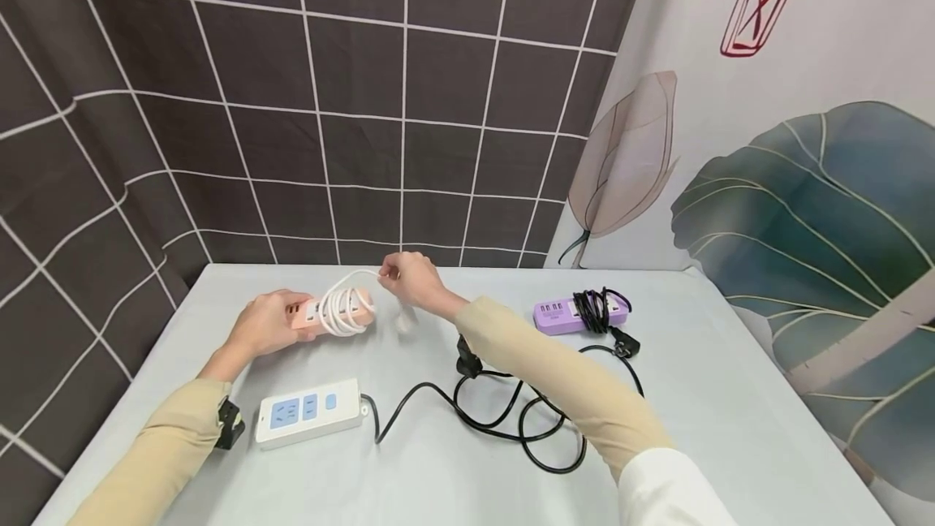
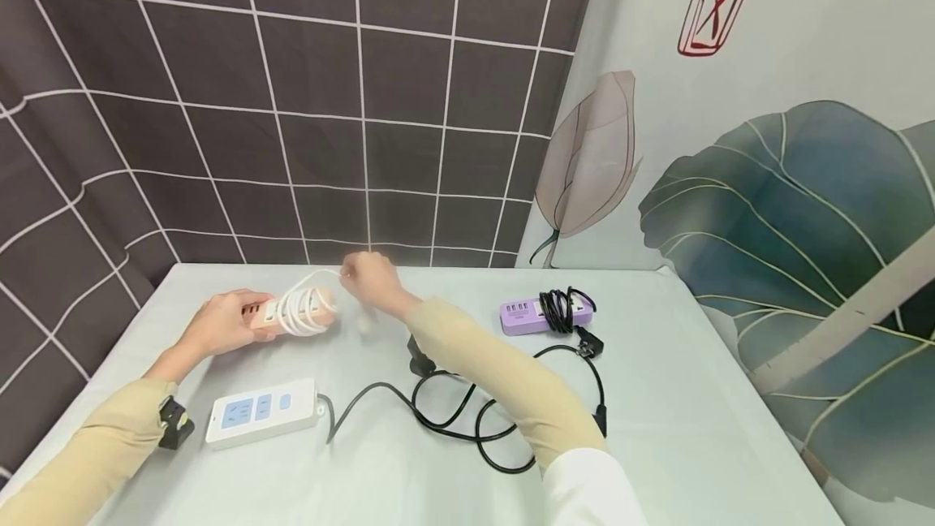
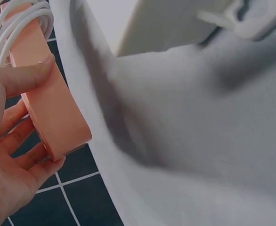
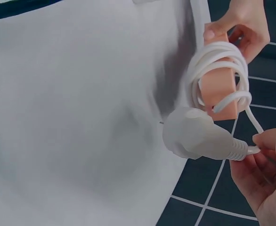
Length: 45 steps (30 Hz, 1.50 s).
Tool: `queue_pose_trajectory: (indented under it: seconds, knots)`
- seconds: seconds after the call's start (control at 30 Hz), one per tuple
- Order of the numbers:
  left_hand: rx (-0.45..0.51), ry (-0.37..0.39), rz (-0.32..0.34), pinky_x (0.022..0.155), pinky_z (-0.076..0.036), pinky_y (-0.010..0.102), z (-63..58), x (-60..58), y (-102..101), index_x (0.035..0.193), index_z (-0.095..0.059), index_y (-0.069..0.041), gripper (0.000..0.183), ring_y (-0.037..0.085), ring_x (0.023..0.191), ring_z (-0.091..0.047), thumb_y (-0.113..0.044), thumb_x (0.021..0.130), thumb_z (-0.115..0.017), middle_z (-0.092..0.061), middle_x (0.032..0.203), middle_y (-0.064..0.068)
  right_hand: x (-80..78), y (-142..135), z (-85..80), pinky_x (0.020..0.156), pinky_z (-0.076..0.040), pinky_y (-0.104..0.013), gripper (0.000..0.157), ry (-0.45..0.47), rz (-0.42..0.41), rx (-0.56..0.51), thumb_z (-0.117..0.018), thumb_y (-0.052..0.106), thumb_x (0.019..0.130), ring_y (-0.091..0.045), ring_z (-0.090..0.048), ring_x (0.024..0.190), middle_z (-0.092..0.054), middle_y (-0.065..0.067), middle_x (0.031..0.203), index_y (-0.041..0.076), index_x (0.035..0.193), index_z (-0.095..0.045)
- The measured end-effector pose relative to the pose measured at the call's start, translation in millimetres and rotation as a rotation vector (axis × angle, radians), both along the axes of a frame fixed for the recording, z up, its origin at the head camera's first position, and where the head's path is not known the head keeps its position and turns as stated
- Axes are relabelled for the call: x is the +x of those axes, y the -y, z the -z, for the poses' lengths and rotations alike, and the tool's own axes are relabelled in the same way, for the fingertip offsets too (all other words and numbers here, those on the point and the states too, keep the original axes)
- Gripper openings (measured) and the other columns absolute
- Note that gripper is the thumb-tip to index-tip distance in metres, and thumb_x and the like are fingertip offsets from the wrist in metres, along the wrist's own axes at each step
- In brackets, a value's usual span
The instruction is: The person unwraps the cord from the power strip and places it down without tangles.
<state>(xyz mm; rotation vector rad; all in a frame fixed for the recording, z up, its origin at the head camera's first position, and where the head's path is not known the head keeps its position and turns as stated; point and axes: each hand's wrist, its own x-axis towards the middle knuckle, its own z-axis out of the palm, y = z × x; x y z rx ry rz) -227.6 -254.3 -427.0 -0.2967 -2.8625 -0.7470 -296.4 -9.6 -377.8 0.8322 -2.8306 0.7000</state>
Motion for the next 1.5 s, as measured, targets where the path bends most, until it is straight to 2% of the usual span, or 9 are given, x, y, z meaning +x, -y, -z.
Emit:
queue_pose_trajectory:
  seconds: [0.3,0.57,0.97,1.23,1.5]
  knots:
    - [-0.024,-0.019,0.017,0.072,-0.047,0.046,1.9,0.5,-1,0.114,-0.066,0.003,0.058,0.029,0.083,-0.06,-0.021,0.065,-0.085,-0.067,0.108,0.024,11.0,-6,-6.4,0.057,-0.039,-0.014,0.009,-0.049,-0.071,0.018,-0.064,0.015,0.09,-0.006,-0.056,0.064,-0.071,0.0,0.079,0.011,0.091,-0.072]
    - [-0.027,-0.012,0.003,0.067,-0.045,0.041,2.4,0.1,-3,0.115,-0.066,0.003,0.06,0.026,0.078,-0.058,-0.022,0.065,-0.086,-0.067,0.107,0.025,19.1,-9,-7.8,0.056,-0.04,-0.014,0.006,-0.09,-0.109,0.009,-0.066,0.015,0.088,-0.005,-0.057,0.064,-0.07,0.002,0.077,0.013,0.089,-0.072]
    - [-0.022,-0.031,-0.033,0.067,-0.045,0.042,4.2,0.1,-3,0.119,-0.063,0.005,0.062,0.031,0.084,-0.06,-0.024,0.068,-0.083,-0.065,0.111,0.027,33.1,-12,-11.5,0.058,-0.04,-0.014,0.007,-0.092,-0.18,0.02,-0.066,0.015,0.089,-0.005,-0.057,0.065,-0.07,0.002,0.078,0.013,0.088,-0.072]
    - [-0.02,-0.017,-0.064,0.069,-0.045,0.045,4.6,-0.3,-3,0.12,-0.062,0.004,0.062,0.033,0.085,-0.06,-0.022,0.067,-0.083,-0.064,0.113,0.028,38.9,-18,-10.6,0.058,-0.038,-0.013,0.007,-0.156,-0.22,0.058,-0.067,0.015,0.088,-0.004,-0.055,0.065,-0.069,0.003,0.077,0.014,0.083,-0.071]
    - [-0.007,-0.028,-0.063,0.07,-0.047,0.049,3.8,1.1,-2,0.119,-0.063,0.004,0.059,0.037,0.088,-0.062,-0.021,0.069,-0.082,-0.064,0.114,0.029,42.2,-23,-6.5,0.056,-0.036,-0.014,0.009,-0.162,-0.235,0.101,-0.068,0.011,0.087,-0.003,-0.05,0.061,-0.067,0.004,0.074,0.015,0.079,-0.07]
